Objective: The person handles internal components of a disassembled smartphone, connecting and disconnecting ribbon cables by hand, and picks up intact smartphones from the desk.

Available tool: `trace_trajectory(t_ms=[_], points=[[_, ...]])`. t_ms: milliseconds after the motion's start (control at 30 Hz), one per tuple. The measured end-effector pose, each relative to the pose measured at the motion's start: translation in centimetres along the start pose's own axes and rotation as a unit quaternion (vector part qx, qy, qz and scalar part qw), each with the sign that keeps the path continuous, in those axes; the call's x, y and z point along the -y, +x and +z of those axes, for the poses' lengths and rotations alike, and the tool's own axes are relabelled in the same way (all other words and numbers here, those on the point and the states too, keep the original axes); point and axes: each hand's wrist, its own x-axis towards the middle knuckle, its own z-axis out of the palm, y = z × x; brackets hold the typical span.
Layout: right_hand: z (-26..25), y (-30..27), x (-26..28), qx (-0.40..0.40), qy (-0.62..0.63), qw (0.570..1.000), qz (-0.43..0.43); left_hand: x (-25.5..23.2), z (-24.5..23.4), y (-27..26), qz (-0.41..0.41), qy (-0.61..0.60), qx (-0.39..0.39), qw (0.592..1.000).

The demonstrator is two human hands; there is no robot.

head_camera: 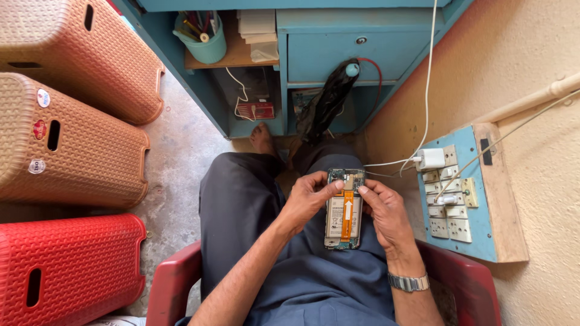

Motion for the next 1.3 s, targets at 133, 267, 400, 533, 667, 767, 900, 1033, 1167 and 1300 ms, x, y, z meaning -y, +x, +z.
trace_trajectory(t_ms=[133, 267, 400, 533, 667, 767, 900, 1033, 1167, 1300], points=[[0.8, -0.3, 0.6, 0.01, -0.005, 1.0, -0.016, -0.7, 0.0, -0.5, 0.028, -0.002, 0.006, 1.0], [1.6, -0.8, 1.3, 0.032, -0.006, 0.999, 0.008, -0.2, 0.0, -0.7, 0.03, -0.04, -0.01, 0.999], [2.2, -0.4, 1.1, 0.033, 0.004, 0.999, 0.0, 0.1, 0.3, -0.7, 0.066, -0.035, -0.005, 0.997], [2.0, 0.7, 0.2, 0.021, 0.047, 0.999, -0.002, -0.1, -0.1, -0.9, 0.047, -0.027, 0.009, 0.998], [0.5, 1.6, -1.1, -0.023, 0.082, 0.996, -0.002, -2.0, -1.1, -0.6, 0.028, -0.026, -0.017, 0.999], [-1.7, 2.7, -2.6, -0.036, 0.063, 0.997, 0.033, -4.5, -3.0, -0.5, 0.09, -0.037, -0.082, 0.992], [-3.1, 4.5, -5.6, -0.039, 0.012, 0.998, 0.055, -9.6, -5.5, 0.2, 0.183, -0.057, -0.181, 0.965], [-2.4, 5.1, -6.4, -0.104, -0.016, 0.994, 0.04, -12.3, -5.9, 0.1, 0.218, -0.048, -0.181, 0.958], [-1.5, 4.5, -5.5, -0.121, -0.055, 0.99, 0.052, -9.7, -5.2, 0.9, 0.178, 0.0, -0.163, 0.971], [-0.9, 3.9, -4.5, -0.117, -0.042, 0.991, 0.05, -3.5, -3.5, 1.2, 0.116, 0.025, -0.126, 0.985]])
